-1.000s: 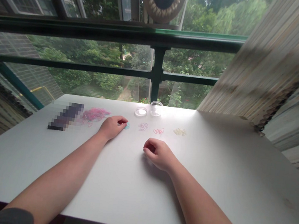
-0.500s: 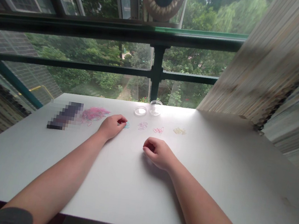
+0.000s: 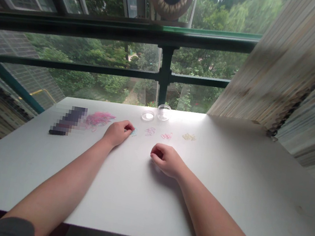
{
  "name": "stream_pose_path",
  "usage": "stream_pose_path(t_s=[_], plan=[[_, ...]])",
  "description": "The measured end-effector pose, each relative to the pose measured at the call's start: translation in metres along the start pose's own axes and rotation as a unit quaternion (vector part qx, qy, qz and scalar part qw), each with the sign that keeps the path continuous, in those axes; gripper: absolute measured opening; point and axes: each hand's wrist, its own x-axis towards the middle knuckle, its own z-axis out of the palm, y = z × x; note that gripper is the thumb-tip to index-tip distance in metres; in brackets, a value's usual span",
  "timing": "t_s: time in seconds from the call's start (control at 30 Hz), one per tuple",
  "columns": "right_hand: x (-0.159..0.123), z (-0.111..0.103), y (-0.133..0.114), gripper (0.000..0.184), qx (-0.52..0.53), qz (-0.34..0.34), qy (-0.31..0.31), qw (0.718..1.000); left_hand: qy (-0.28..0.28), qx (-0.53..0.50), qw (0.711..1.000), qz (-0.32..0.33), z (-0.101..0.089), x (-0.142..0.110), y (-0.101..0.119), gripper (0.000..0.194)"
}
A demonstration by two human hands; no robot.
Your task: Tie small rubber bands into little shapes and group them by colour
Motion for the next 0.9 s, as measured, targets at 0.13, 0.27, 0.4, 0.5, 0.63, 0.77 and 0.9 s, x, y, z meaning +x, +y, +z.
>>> stream_pose_path(t_s=[0.13,0.27,0.4,0.5,0.63,0.77,0.9], plan=[[0.0001,0.0002,0.0004,0.006,0.001,-0.003,-0.001,1.000,0.008,0.001,1.000,0.004,-0.0003,0.0001,0.0007,0.013],[0.0000,0.0004,0.0007,0.006,-0.004,-0.001,-0.002,1.000,0.019,-0.005,1.000,0.015,0.0005,0.0012,-0.0004,0.012],[-0.0002,0.0000,-0.0001,0.006,-0.006,0.000,-0.002,1.000,0.024,-0.018,0.999,0.023,0.0018,0.0020,-0.0020,0.013],[0.0000,-0.0003,0.0001,0.007,-0.003,0.000,-0.003,1.000,0.027,-0.031,0.999,0.035,0.0029,0.0027,-0.0034,0.015],[-0.0001,-0.0004,0.0013,0.007,0.000,0.001,-0.006,1.000,0.043,-0.034,0.997,0.060,0.0026,0.0037,-0.0045,0.017],[-0.0005,-0.0005,0.0015,0.007,-0.003,0.000,-0.005,1.000,0.085,-0.044,0.994,0.055,0.0010,0.0042,-0.0037,0.018],[-0.0008,-0.0001,0.0016,0.007,-0.003,0.000,-0.002,1.000,0.107,-0.097,0.989,0.030,0.0029,0.0050,-0.0055,0.018]])
